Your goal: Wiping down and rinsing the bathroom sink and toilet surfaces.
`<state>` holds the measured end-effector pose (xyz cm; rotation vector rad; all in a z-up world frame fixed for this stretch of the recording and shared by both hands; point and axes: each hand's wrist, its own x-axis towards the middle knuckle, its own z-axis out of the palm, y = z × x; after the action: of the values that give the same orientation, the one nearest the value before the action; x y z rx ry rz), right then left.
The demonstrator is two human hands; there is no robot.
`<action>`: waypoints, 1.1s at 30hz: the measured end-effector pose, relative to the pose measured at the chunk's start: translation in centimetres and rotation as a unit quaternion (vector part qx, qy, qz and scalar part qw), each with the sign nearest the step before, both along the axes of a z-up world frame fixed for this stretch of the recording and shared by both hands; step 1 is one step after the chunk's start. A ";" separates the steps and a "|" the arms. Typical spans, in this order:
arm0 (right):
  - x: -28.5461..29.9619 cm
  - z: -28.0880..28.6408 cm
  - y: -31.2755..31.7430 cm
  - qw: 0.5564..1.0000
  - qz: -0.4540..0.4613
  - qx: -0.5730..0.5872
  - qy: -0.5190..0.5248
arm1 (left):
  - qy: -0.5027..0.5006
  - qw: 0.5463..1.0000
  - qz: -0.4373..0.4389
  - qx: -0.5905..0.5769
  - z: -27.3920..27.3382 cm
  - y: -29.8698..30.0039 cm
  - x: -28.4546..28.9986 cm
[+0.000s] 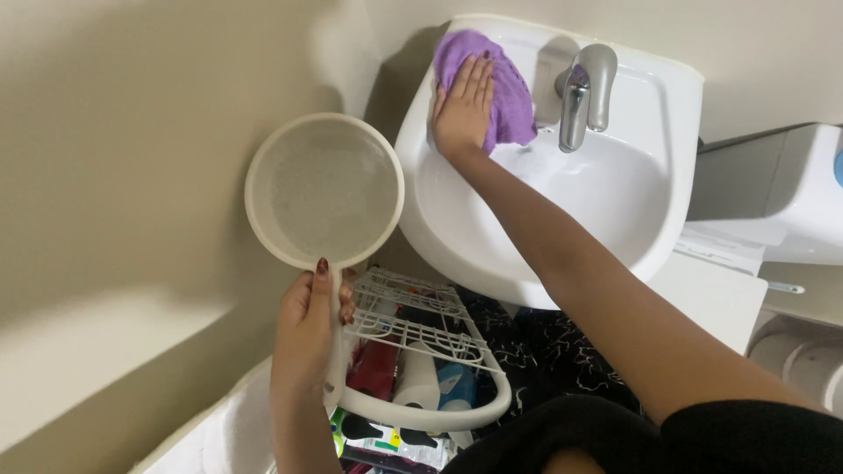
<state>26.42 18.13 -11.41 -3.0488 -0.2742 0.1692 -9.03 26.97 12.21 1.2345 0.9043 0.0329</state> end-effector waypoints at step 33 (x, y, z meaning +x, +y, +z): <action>5.5 4.7 -5.8 0.951 0.289 0.107 -0.007 | -0.012 1.000 -0.004 -0.004 -2.3 -2.4 1.5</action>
<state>31.90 12.38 -6.69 -2.6675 -1.1030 0.1355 -7.54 24.54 9.90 1.2280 0.8781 0.0382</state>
